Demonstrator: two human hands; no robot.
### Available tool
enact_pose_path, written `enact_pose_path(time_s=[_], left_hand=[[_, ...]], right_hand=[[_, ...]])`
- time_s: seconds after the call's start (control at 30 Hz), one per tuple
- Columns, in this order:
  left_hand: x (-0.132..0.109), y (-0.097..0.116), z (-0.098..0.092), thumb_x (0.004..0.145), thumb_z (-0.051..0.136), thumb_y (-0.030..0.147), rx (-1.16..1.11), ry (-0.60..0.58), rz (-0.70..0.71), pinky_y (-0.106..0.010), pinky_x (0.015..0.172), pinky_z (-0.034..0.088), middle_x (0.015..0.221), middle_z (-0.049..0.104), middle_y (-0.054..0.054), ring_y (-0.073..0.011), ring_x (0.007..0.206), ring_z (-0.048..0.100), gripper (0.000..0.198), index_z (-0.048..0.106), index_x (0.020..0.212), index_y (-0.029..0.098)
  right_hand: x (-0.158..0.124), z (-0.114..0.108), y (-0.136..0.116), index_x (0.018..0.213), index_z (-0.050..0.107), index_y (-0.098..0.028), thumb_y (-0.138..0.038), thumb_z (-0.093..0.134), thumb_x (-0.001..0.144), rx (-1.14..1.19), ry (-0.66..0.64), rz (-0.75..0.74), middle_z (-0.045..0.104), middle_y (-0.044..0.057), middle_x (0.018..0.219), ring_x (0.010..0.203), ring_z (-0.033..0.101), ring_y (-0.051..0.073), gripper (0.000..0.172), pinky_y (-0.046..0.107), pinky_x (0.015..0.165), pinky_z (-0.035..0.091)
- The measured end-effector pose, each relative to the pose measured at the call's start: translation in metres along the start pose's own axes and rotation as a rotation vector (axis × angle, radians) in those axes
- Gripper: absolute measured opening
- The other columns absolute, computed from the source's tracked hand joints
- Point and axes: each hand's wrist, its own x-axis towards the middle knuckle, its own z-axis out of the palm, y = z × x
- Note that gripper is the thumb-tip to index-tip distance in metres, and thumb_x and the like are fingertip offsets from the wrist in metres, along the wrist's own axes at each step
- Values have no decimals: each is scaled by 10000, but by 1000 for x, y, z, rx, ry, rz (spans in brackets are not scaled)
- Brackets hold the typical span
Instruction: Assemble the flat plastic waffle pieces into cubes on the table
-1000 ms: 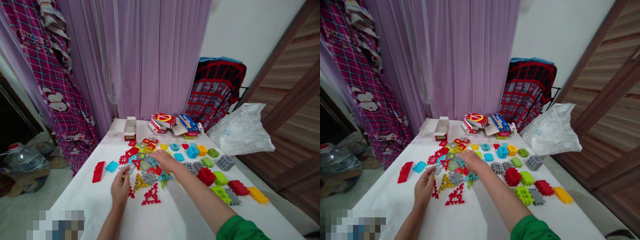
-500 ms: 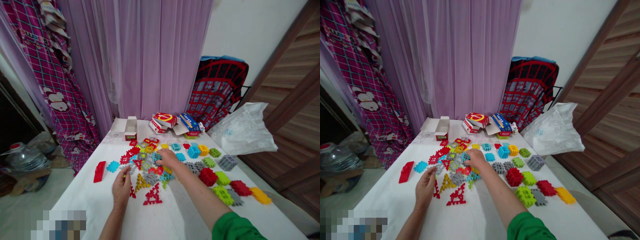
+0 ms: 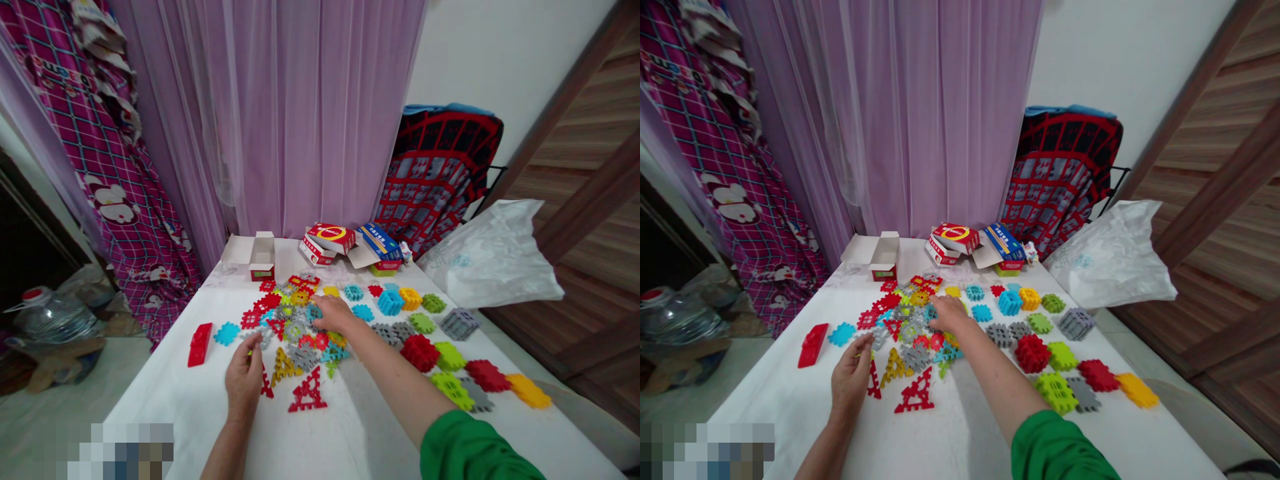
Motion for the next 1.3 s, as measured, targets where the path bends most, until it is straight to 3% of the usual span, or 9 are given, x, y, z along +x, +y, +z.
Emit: enact_pose_path(time_s=[0.5,0.63,0.9,1.3], left_hand=[[1,1,-1,818,539,459,16,1,19,-353,910,548,1020,775,-43,-220,973,712,331,722,988,242],[0,-1,0,812,539,473,19,10,6,-340,881,559,1017,774,-42,-218,962,714,343,722,987,242],[-1,-1,-1,797,546,493,25,3,-10,-334,858,567,1024,771,-42,-222,957,714,354,725,978,247],[-3,-4,-1,789,557,491,2,-14,-51,-377,935,537,1054,766,-60,-239,985,706,376,737,992,231]], right_hand=[[-5,-1,22,1472,396,-198,-251,687,718,11,-28,-125,594,141,1338,1234,535,293,810,381,1025,389],[-6,-12,46,1488,373,-213,-246,684,716,44,9,-124,586,122,1354,1249,524,289,833,375,1019,402],[1,-50,111,1498,361,-194,-228,676,726,-51,32,50,600,118,1332,1215,550,292,834,366,980,432],[19,-44,146,1496,372,-165,-177,679,717,-108,-23,-25,627,148,1294,1182,575,295,838,351,969,429]])
